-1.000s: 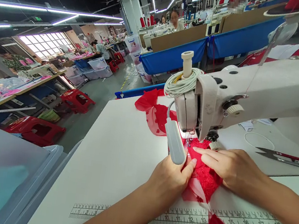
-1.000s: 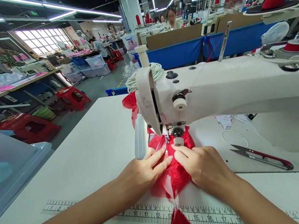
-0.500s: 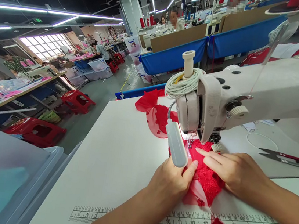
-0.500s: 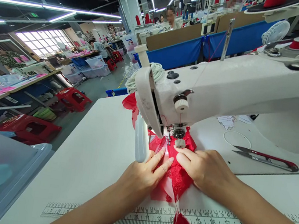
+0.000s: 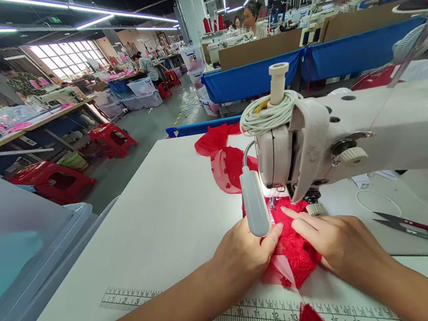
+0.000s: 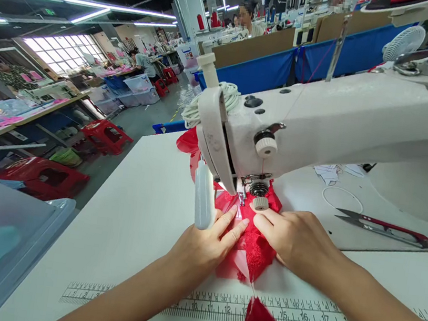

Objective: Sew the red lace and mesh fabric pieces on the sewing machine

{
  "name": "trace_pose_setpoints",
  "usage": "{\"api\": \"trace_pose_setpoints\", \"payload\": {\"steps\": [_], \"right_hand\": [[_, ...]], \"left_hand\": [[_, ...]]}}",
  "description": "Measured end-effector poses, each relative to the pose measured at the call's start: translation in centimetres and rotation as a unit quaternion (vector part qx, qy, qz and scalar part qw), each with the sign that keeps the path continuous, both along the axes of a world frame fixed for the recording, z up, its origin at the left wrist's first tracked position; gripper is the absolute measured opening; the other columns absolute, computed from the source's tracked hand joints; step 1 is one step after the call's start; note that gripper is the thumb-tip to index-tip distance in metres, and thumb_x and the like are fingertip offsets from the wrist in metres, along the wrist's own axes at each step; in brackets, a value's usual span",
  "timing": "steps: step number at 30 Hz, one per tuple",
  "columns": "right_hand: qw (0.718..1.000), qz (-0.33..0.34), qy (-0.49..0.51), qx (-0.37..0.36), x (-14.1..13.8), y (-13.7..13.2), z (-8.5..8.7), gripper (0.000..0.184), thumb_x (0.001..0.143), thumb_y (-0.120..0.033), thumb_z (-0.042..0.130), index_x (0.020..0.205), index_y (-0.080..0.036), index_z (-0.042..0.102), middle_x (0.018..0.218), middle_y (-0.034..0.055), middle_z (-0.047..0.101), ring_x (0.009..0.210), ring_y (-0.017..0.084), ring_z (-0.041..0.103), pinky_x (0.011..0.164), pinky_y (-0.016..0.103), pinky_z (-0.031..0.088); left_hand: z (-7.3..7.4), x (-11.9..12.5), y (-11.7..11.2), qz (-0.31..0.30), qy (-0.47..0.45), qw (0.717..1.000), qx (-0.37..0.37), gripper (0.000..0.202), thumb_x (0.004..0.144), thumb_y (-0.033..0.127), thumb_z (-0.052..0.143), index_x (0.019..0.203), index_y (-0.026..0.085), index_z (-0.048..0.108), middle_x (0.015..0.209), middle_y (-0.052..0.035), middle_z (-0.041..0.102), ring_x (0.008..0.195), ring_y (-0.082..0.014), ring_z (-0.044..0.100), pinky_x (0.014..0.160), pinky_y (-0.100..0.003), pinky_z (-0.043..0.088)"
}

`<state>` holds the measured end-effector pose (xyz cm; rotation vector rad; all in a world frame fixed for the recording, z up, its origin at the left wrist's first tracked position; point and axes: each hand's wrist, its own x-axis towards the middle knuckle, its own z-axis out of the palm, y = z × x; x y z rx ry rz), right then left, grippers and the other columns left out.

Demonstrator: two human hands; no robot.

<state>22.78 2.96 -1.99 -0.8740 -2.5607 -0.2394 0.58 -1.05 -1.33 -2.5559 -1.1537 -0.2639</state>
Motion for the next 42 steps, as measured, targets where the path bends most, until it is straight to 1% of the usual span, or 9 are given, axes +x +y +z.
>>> {"api": "trace_pose_setpoints", "payload": {"steps": [4,8,11,16,19,23,31,37,42], "right_hand": [[1.0,0.003,-0.014,-0.022,0.1,0.3,0.1,0.031,0.06,0.002,0.041,0.078,-0.022,0.049,0.063,-0.0018,0.059,0.044,0.015,0.045,0.044,0.031,0.016],[0.999,-0.021,0.007,-0.025,0.1,0.6,0.0,0.026,0.065,0.0,0.044,0.077,-0.023,0.05,0.054,-0.0035,0.052,0.042,0.015,0.04,0.045,0.031,0.015],[0.999,0.0,0.018,-0.028,0.3,0.8,-0.3,0.03,0.065,0.0,0.044,0.082,-0.023,0.053,0.057,-0.0026,0.057,0.044,0.015,0.041,0.046,0.031,0.016],[0.998,0.006,0.053,-0.024,0.7,0.8,-1.3,0.034,0.059,0.0,0.044,0.082,-0.024,0.052,0.074,-0.0013,0.069,0.05,0.016,0.045,0.048,0.031,0.019],[0.998,-0.003,0.055,-0.027,0.7,0.8,-1.5,0.034,0.056,0.0,0.045,0.079,-0.024,0.05,0.071,-0.0024,0.068,0.049,0.016,0.045,0.048,0.031,0.018],[0.999,0.01,0.042,-0.018,0.6,1.0,-0.8,0.033,0.055,0.0,0.045,0.077,-0.024,0.05,0.061,-0.0032,0.062,0.047,0.016,0.045,0.046,0.03,0.017],[0.998,-0.018,0.054,-0.005,0.4,1.1,-0.9,0.032,0.059,-0.003,0.044,0.08,-0.024,0.055,0.053,-0.0027,0.052,0.046,0.016,0.042,0.047,0.031,0.016],[0.998,0.019,0.055,-0.015,0.3,0.9,-0.1,0.047,0.064,0.002,0.041,0.099,-0.023,0.06,0.056,-0.0035,0.053,0.047,0.015,0.042,0.046,0.03,0.021],[0.995,0.063,0.071,-0.007,0.3,1.0,-0.1,0.043,0.059,0.004,0.039,0.088,-0.022,0.056,0.072,-0.001,0.063,0.054,0.015,0.049,0.048,0.03,0.025]], "left_hand": [[-0.5,-0.1,0.5,0.003,-0.021,1.0,-0.02,0.036,0.093,0.006,0.04,0.12,0.014,0.062,0.103,-0.0149,0.068,0.081,-0.0208,0.063,0.057,-0.03,0.055],[-0.9,-0.3,0.9,0.0,-0.046,0.999,-0.019,0.033,0.094,0.009,0.042,0.12,0.016,0.062,0.105,-0.0139,0.067,0.085,-0.0217,0.062,0.067,-0.036,0.058],[-0.9,-0.5,0.9,-0.012,-0.022,1.0,0.007,0.036,0.093,0.007,0.042,0.123,0.015,0.06,0.112,-0.015,0.066,0.09,-0.0226,0.063,0.07,-0.036,0.058],[-0.5,-0.3,0.7,-0.017,0.007,0.999,0.042,0.04,0.089,-0.001,0.041,0.123,0.01,0.06,0.107,-0.0162,0.068,0.083,-0.0215,0.064,0.058,-0.03,0.054],[-0.5,-0.1,0.6,-0.013,0.012,0.998,0.058,0.04,0.088,-0.001,0.042,0.121,0.011,0.061,0.1,-0.0146,0.07,0.078,-0.0211,0.064,0.052,-0.027,0.051],[-0.7,-0.2,0.5,-0.011,0.005,0.999,0.041,0.039,0.089,0.001,0.043,0.121,0.013,0.062,0.104,-0.0151,0.069,0.086,-0.023,0.065,0.051,-0.026,0.05],[-0.8,-0.4,0.6,-0.015,-0.015,1.0,0.011,0.036,0.091,0.008,0.05,0.126,0.015,0.059,0.113,-0.016,0.066,0.095,-0.0252,0.064,0.066,-0.035,0.057],[-0.3,-0.2,0.7,-0.014,0.001,0.999,0.047,0.036,0.091,0.004,0.047,0.122,0.013,0.062,0.093,-0.0135,0.069,0.082,-0.0224,0.065,0.057,-0.03,0.056],[-0.2,0.0,0.5,-0.05,-0.001,0.992,0.116,0.033,0.089,0.003,0.049,0.118,0.011,0.063,0.085,-0.0122,0.07,0.077,-0.0227,0.066,0.055,-0.031,0.056]]}}
